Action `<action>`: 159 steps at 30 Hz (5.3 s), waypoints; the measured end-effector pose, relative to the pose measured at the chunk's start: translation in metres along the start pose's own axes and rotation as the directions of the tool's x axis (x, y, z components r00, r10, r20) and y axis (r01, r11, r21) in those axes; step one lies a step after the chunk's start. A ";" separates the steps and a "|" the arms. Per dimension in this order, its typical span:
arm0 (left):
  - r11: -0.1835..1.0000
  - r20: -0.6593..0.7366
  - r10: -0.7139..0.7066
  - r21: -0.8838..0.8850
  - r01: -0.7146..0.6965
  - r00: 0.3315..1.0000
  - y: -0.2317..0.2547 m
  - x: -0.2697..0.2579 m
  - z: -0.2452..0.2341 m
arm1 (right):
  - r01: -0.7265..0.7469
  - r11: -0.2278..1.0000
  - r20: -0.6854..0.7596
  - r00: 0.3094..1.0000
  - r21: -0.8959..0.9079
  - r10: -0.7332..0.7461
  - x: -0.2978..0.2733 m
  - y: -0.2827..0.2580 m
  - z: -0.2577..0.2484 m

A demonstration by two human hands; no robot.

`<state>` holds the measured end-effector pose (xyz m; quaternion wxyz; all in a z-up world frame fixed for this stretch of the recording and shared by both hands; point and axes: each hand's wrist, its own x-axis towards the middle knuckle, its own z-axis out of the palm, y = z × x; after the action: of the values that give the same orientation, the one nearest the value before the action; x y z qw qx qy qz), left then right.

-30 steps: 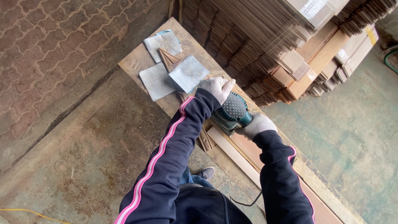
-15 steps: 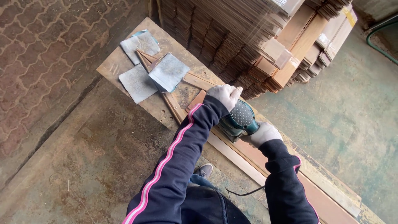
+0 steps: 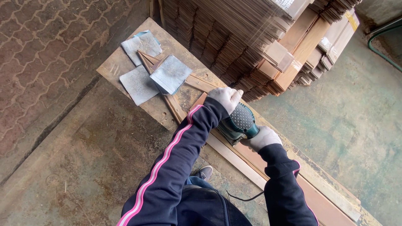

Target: Sanding long wooden planks using an electric orbital sander at a workbench.

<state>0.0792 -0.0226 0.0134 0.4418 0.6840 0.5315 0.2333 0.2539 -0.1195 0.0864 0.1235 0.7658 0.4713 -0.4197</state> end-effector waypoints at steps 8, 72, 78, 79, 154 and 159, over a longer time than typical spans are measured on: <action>1.000 -0.076 -0.002 -0.004 0.002 0.997 -0.039 0.010 -0.032 | 0.027 0.998 0.006 1.000 -0.064 -0.026 0.005 -0.052 0.001; 0.910 0.073 0.302 0.274 -0.310 0.950 0.088 -0.070 0.159 | -0.087 0.993 -0.112 0.991 -0.079 0.078 -0.034 0.209 0.025; 0.965 0.307 0.019 0.244 -0.098 0.952 0.108 -0.076 0.114 | -0.039 0.987 -0.088 0.996 -0.154 0.026 -0.041 0.187 0.016; 0.965 0.307 0.014 0.247 -0.093 0.952 0.105 -0.080 0.115 | -0.036 0.988 -0.084 0.996 -0.153 0.023 -0.042 0.185 0.014; 0.992 0.112 0.058 0.101 -0.070 0.992 0.002 0.001 -0.064 | 0.227 0.973 -0.129 0.967 0.047 -0.219 -0.020 -0.029 -0.005; 0.988 0.165 0.066 0.126 -0.088 0.984 0.022 0.001 -0.035 | 0.181 0.980 -0.165 0.972 0.077 -0.166 -0.025 0.004 -0.002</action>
<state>0.0632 -0.0096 0.0495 0.4271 0.7485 0.4818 0.1587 0.2533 -0.1359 0.1061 0.0135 0.7572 0.5250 -0.3883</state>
